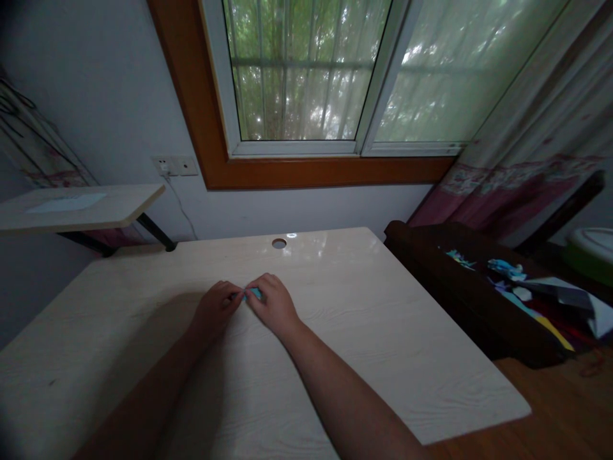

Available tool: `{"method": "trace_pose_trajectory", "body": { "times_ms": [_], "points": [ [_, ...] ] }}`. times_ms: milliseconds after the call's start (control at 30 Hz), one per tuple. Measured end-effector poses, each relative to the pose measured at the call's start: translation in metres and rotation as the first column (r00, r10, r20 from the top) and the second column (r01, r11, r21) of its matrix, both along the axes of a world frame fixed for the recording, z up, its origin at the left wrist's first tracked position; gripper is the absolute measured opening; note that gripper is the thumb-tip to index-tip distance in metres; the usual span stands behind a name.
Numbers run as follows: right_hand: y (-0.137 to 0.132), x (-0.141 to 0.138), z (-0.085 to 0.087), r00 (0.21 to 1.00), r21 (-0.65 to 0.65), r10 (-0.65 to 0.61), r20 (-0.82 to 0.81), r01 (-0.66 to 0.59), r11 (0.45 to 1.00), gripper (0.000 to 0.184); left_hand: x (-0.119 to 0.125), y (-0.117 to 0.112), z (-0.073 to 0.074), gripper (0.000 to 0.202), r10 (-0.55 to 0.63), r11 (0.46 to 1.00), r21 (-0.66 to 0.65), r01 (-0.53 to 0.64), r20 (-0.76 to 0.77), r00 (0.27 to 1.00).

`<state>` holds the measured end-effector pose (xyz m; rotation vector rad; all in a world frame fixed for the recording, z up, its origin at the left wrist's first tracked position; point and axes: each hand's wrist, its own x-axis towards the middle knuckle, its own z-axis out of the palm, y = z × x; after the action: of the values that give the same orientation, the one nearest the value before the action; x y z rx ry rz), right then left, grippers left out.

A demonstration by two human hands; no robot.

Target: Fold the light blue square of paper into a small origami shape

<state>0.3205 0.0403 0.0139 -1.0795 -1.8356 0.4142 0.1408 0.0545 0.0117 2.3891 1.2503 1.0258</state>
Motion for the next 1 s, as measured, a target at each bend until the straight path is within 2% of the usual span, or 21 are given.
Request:
{"method": "trace_pose_trajectory", "body": {
  "times_ms": [233,433,500,633,767,867,1000],
  "points": [
    [-0.004,-0.003,0.003,0.999,0.027,-0.018,0.035,0.018,0.999,0.008,0.0,-0.003,0.004,0.017,-0.013,1.0,0.015,0.013,0.005,1.0],
    [0.005,0.008,0.003,0.963,-0.029,-0.245,-0.113,0.244,0.969,0.009,-0.003,-0.003,0.007,0.021,0.037,0.998,-0.047,-0.033,0.078,0.996],
    [0.009,0.011,0.001,0.943,-0.059,-0.283,-0.175,0.277,0.959,0.009,-0.004,-0.002,0.007,0.022,0.06,0.996,-0.069,-0.053,0.098,0.993],
    [0.009,0.008,-0.004,0.971,-0.08,-0.141,-0.193,0.127,0.989,0.009,-0.004,-0.002,0.006,0.022,0.069,0.993,-0.101,-0.057,0.129,0.989],
    [0.004,0.002,-0.005,0.998,-0.077,-0.006,-0.066,0.001,0.997,0.009,-0.003,-0.003,0.007,0.022,0.052,0.993,-0.109,-0.037,0.14,0.989],
    [0.002,0.001,-0.005,0.999,-0.07,-0.016,-0.051,0.012,0.997,0.012,-0.003,-0.002,0.008,0.021,0.07,0.99,-0.129,-0.049,0.158,0.985],
    [0.006,0.004,-0.008,0.984,-0.096,-0.103,-0.142,0.09,0.991,0.015,-0.006,0.001,0.006,0.022,0.183,0.973,-0.182,-0.143,0.223,0.957]
  ]
}}
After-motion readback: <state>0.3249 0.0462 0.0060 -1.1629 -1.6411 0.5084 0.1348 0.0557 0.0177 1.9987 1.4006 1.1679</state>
